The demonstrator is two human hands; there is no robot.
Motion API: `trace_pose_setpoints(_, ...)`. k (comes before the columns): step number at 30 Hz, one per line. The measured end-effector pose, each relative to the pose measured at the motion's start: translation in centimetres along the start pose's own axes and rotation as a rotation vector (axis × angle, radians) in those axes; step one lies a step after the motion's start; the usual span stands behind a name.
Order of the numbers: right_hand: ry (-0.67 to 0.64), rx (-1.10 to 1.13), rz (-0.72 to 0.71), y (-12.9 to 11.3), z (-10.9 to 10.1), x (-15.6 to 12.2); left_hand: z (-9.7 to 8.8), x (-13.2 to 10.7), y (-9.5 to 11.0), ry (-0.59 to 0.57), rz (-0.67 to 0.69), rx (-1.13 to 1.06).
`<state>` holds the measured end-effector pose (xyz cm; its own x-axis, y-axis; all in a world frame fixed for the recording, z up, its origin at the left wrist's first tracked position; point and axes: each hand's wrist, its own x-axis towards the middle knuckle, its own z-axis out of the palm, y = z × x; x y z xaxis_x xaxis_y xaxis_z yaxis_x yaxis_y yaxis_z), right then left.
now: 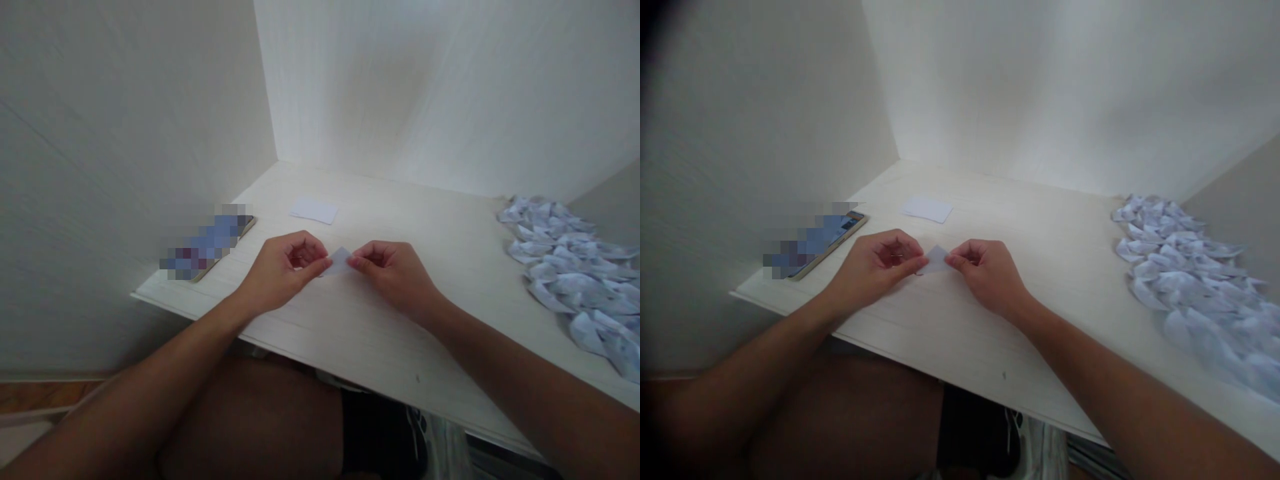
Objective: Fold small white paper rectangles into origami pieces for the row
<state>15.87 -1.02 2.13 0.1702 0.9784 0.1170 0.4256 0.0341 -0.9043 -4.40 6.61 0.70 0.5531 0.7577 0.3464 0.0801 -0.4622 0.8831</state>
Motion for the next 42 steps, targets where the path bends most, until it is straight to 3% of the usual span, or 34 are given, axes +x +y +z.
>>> trace_pose_setpoints(9, 0.001, -0.107, 0.008, -0.1, 0.1, 0.1, 0.2, 0.0, -0.7, -0.003, -0.031, -0.003)
trace_pose_setpoints(20, -0.004, 0.048, 0.065, -0.6, -0.2, -0.1, 0.4, -0.1, -0.4, 0.076, 0.089, 0.048)
trace_pose_setpoints(24, -0.019, 0.184, 0.119, -0.1, 0.0, 0.1, 0.0, -0.1, -0.2, 0.073, 0.203, 0.138)
trace_pose_setpoints(30, 0.007, 0.422, 0.165, 0.3, 0.2, 0.3, -0.7, -0.4, 0.1, 0.022, 0.495, 0.35)
trace_pose_setpoints(34, -0.021, 0.559, 0.208, 0.0, 0.2, 0.1, -1.1, -0.6, 0.0, -0.044, 0.553, 0.47)
trace_pose_setpoints(38, -0.023, 0.569, 0.143, -0.2, 0.4, 0.0, -1.0, -0.6, -0.2, 0.009, 0.565, 0.447)
trace_pose_setpoints(42, 0.009, 0.478, -0.05, -0.2, 0.4, -0.2, -0.9, -0.7, 0.1, 0.075, 0.501, 0.373)
